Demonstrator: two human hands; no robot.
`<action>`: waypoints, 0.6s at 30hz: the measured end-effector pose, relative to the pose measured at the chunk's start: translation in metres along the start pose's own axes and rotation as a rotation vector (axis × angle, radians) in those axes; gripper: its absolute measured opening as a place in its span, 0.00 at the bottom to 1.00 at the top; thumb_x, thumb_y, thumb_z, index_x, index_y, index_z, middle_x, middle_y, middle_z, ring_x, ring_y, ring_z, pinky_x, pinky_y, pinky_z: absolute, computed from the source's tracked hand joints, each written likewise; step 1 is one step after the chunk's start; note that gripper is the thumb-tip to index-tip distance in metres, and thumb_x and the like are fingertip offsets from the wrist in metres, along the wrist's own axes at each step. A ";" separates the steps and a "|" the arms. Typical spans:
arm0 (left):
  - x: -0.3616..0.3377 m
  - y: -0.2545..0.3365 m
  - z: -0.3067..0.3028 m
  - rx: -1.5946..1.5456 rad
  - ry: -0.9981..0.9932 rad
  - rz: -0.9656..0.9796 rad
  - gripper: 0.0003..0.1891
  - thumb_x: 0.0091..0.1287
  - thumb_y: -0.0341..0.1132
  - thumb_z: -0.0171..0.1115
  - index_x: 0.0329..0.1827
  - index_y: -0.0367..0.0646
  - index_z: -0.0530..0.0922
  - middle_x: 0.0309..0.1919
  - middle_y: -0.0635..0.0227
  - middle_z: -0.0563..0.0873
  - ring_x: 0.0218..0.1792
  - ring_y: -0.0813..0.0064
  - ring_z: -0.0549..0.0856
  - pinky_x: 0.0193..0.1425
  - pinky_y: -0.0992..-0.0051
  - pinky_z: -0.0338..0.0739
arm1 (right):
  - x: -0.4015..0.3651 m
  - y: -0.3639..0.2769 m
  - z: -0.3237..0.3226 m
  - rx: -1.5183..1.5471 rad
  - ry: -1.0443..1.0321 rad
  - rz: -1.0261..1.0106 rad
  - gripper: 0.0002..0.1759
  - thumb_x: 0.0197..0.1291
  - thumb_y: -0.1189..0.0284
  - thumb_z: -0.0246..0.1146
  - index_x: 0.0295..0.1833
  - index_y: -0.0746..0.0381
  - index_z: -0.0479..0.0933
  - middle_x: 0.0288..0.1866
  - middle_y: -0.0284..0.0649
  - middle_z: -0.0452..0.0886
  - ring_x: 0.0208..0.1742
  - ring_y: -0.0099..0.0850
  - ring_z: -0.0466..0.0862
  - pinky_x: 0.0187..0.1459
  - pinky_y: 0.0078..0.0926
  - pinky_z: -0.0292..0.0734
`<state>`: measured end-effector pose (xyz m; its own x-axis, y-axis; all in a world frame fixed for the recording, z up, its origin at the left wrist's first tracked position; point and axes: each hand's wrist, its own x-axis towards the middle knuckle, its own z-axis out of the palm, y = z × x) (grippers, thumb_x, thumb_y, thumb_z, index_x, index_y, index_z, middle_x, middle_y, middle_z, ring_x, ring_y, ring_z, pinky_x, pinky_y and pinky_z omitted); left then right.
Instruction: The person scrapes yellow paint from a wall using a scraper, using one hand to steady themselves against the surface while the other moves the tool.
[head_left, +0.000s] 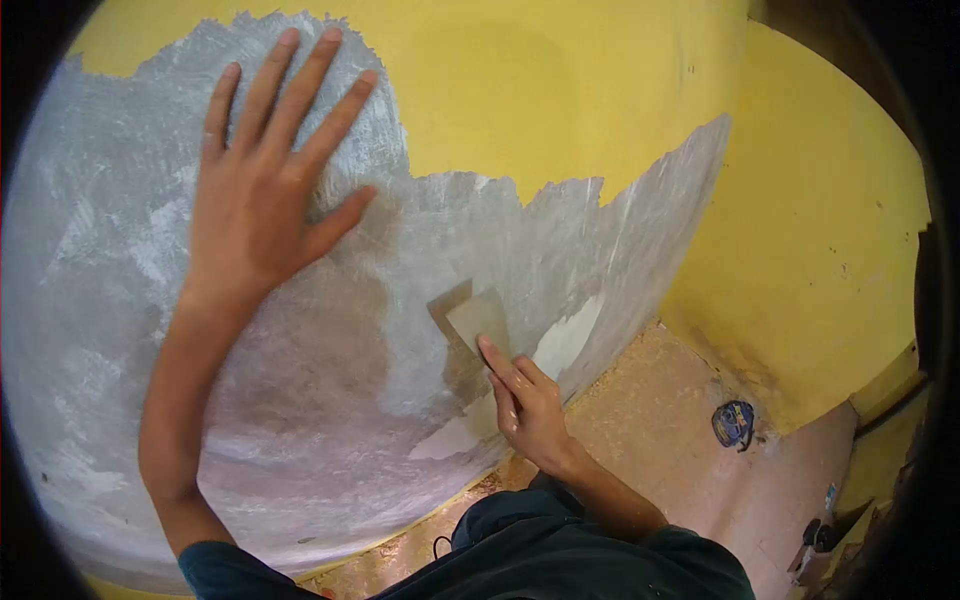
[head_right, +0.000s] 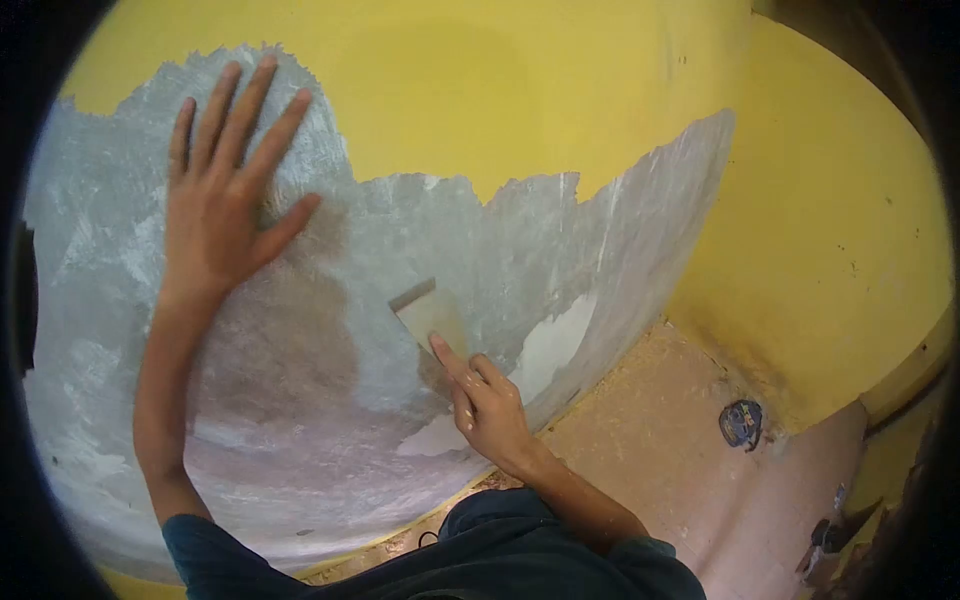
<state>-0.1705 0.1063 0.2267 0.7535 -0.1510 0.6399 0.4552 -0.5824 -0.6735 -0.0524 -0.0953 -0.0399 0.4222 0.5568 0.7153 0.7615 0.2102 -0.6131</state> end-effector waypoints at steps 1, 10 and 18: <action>0.002 0.009 0.004 -0.001 0.004 -0.036 0.46 0.65 0.60 0.71 0.87 0.68 0.64 0.89 0.67 0.56 0.89 0.59 0.52 0.91 0.46 0.42 | -0.005 0.002 -0.003 0.026 0.017 0.003 0.38 0.65 0.87 0.64 0.81 0.56 0.73 0.29 0.43 0.68 0.26 0.34 0.70 0.30 0.32 0.73; -0.035 0.093 0.039 -0.608 -0.588 0.705 0.41 0.52 0.48 0.82 0.72 0.47 0.81 0.84 0.61 0.68 0.88 0.60 0.57 0.92 0.45 0.40 | -0.031 0.010 -0.025 0.091 0.165 0.077 0.30 0.71 0.86 0.62 0.77 0.61 0.76 0.28 0.35 0.67 0.26 0.24 0.65 0.26 0.25 0.61; 0.036 0.063 0.051 -0.186 0.139 0.124 0.42 0.64 0.55 0.72 0.83 0.58 0.70 0.89 0.63 0.57 0.89 0.59 0.54 0.91 0.45 0.42 | -0.036 0.028 -0.040 0.069 0.252 0.114 0.29 0.73 0.85 0.60 0.78 0.63 0.75 0.30 0.32 0.68 0.27 0.20 0.62 0.28 0.23 0.57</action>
<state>-0.0909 0.1048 0.1886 0.7197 -0.3308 0.6104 0.2591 -0.6877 -0.6782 -0.0266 -0.1415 -0.0702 0.6190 0.3642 0.6959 0.6706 0.2162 -0.7096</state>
